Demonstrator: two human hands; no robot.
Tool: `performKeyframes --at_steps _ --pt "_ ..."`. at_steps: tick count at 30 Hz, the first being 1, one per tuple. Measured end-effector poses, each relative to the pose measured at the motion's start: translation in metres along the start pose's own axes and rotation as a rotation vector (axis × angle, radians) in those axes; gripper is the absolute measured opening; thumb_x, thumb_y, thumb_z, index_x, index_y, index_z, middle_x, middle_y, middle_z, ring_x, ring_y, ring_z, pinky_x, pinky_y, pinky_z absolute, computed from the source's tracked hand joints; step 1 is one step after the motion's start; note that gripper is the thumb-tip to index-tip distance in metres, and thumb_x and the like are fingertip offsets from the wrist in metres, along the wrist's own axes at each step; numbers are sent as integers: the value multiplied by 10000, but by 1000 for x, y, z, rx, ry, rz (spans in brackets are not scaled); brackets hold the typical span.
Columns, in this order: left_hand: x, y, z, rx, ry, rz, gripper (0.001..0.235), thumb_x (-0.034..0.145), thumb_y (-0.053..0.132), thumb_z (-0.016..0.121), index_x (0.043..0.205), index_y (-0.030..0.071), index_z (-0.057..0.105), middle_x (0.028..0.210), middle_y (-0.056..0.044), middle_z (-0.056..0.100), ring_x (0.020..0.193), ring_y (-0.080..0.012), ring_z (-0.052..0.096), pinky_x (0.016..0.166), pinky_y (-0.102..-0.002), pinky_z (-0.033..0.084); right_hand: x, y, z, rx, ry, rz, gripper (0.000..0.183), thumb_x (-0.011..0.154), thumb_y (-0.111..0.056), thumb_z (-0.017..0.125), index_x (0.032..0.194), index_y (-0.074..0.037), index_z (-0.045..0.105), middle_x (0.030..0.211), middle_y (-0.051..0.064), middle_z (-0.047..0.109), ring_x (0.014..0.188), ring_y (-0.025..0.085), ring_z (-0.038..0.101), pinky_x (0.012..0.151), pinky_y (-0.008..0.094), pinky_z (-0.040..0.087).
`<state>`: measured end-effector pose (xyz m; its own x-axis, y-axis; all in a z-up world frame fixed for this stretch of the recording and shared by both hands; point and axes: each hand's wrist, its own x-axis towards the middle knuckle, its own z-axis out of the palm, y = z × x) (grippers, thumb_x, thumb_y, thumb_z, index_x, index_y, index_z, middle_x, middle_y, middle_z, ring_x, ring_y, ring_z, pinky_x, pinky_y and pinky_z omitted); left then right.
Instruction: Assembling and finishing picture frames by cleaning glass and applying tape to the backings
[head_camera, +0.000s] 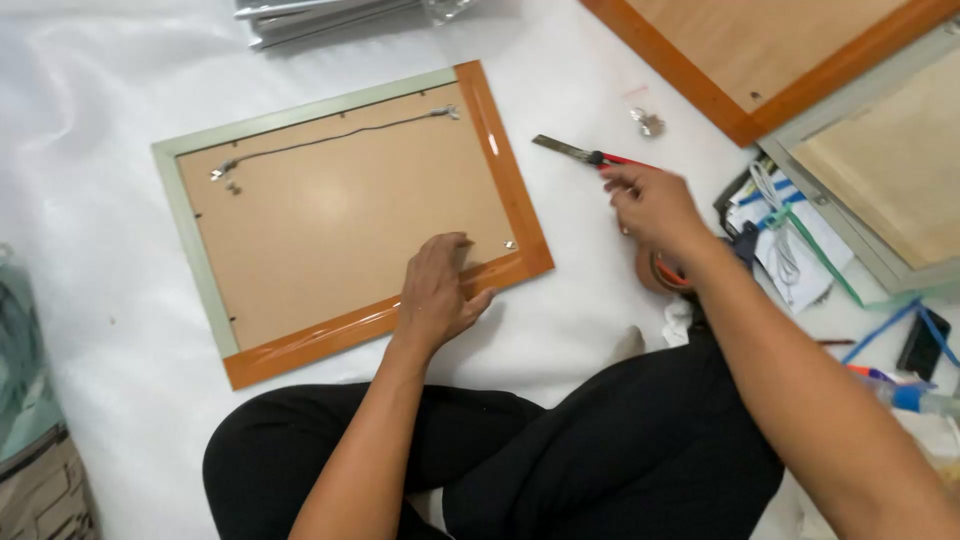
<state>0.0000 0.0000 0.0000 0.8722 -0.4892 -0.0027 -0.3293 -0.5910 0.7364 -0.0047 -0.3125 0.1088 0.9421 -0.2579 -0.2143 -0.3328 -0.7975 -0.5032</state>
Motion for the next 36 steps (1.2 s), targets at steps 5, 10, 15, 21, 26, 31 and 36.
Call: performKeyframes --at_steps 5,10,15,21,26,31,36 --pt "1 5 0 -17 38 12 814 747 464 825 1365 126 417 1387 -77 516 1385 -272 449 1135 -413 374 -23 85 -90 -223 -82 228 420 825 -172 641 1231 -130 740 1072 160 769 1008 334 717 896 448 536" --pt "-3 16 7 22 77 43 809 794 478 785 1390 88 401 1408 -84 502 1393 -270 448 1145 -391 376 -98 143 -76 -568 -412 508 1028 616 -587 874 1517 -225 535 1330 236 700 1269 412 638 1091 514 488" --pt "-21 64 -7 2 -7 391 695 777 265 767 1373 49 483 1496 -145 514 1432 -314 446 1172 -438 367 -139 172 -63 -580 243 320 409 919 -315 532 1105 -67 797 1020 208 718 861 426 640 753 481 517" --pt "-5 59 40 257 -218 508 962 857 617 637 1567 57 309 1672 -172 238 1557 -338 164 1251 -462 159 -93 22 -107 -37 469 -185 246 1029 137 571 1259 155 486 1074 300 612 826 337 633 664 386 531" --pt "-11 43 66 284 -197 459 1166 767 730 656 1603 52 207 1666 -201 239 1551 -336 188 1250 -451 141 -31 -44 -12 74 126 -364 311 914 -19 577 1219 9 520 1179 195 598 973 315 634 752 358 538" --pt "-8 47 50 146 -157 504 990 689 611 746 1408 -7 460 1317 -287 545 1272 -411 455 1161 -485 240 1 10 92 -314 -494 -537 557 1037 -335 369 1483 -10 450 1611 177 363 1526 389 230 1222 494 186" --pt "-6 45 61 172 -212 432 909 687 641 710 1346 48 513 1457 -316 436 1431 -468 320 1209 -542 177 39 -5 110 -487 -382 -593 654 1038 -363 327 1576 0 249 1677 200 196 1546 414 121 1211 533 170"
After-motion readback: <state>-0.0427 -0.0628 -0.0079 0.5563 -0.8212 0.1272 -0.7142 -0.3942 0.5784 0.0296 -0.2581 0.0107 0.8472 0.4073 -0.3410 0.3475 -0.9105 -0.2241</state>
